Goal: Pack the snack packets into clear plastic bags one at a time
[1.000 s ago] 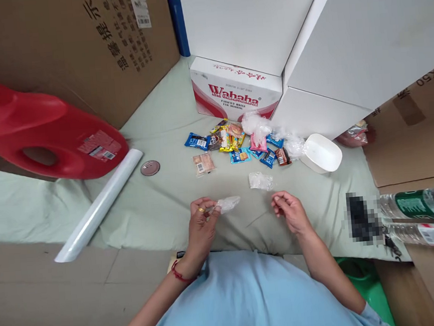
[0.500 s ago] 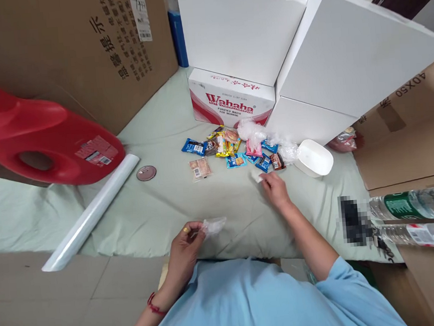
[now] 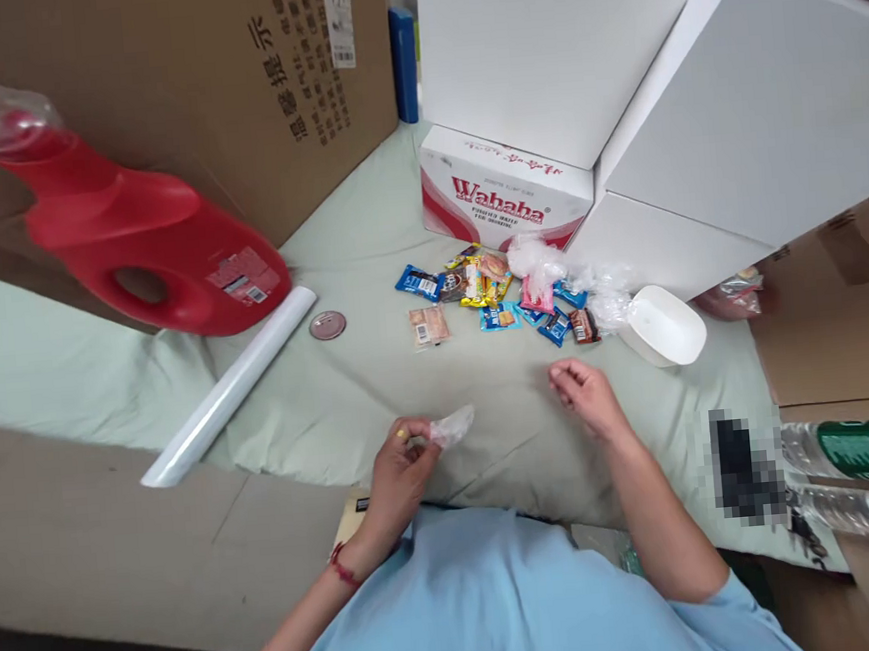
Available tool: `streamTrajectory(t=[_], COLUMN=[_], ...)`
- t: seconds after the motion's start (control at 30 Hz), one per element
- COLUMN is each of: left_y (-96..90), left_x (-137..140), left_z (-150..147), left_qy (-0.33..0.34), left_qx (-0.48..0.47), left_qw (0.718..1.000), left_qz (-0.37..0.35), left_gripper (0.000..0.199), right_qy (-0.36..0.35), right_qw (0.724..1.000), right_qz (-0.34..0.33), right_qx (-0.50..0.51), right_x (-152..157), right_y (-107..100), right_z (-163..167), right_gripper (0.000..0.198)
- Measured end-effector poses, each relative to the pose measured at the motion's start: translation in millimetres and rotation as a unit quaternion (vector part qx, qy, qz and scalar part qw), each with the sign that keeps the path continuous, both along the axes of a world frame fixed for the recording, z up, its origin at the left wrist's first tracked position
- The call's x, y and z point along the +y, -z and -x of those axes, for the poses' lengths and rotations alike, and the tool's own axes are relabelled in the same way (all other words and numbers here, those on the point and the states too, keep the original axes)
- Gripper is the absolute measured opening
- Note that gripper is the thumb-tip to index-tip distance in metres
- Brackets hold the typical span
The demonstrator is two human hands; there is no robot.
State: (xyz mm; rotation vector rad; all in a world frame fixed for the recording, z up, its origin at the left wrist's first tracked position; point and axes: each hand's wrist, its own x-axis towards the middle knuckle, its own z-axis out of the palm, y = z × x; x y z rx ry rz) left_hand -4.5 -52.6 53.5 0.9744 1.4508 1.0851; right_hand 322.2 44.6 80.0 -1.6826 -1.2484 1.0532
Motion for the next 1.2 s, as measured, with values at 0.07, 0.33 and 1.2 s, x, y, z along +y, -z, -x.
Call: streamTrajectory(t=[0.07,0.33,1.2], left_y=[-1.6,3.8,-1.6], left_x=[8.2,23.9,31.1], left_z=[-7.8,-36.0,-24.7], left_qy=[0.024,0.157,0.153], left_qx=[0.024,0.078,-0.155], left_qw=[0.999,0.973,0.976], left_qz=[-0.026,-0.152,0.028], left_gripper=[0.023,0.016,0.041], right_qy=[-0.064,-0.057,-0.074], right_qw=[0.989,0.949,0.971], right_qz=[0.08,0.095,0.1], right_qx=[0.104,0.294,0.206], right_x=[-34.3,-65.0,-68.4], right_y=[12.0,20.4,8.2], right_z=[33.7,106.7,54.9], right_gripper=[0.049,0.046,0.061])
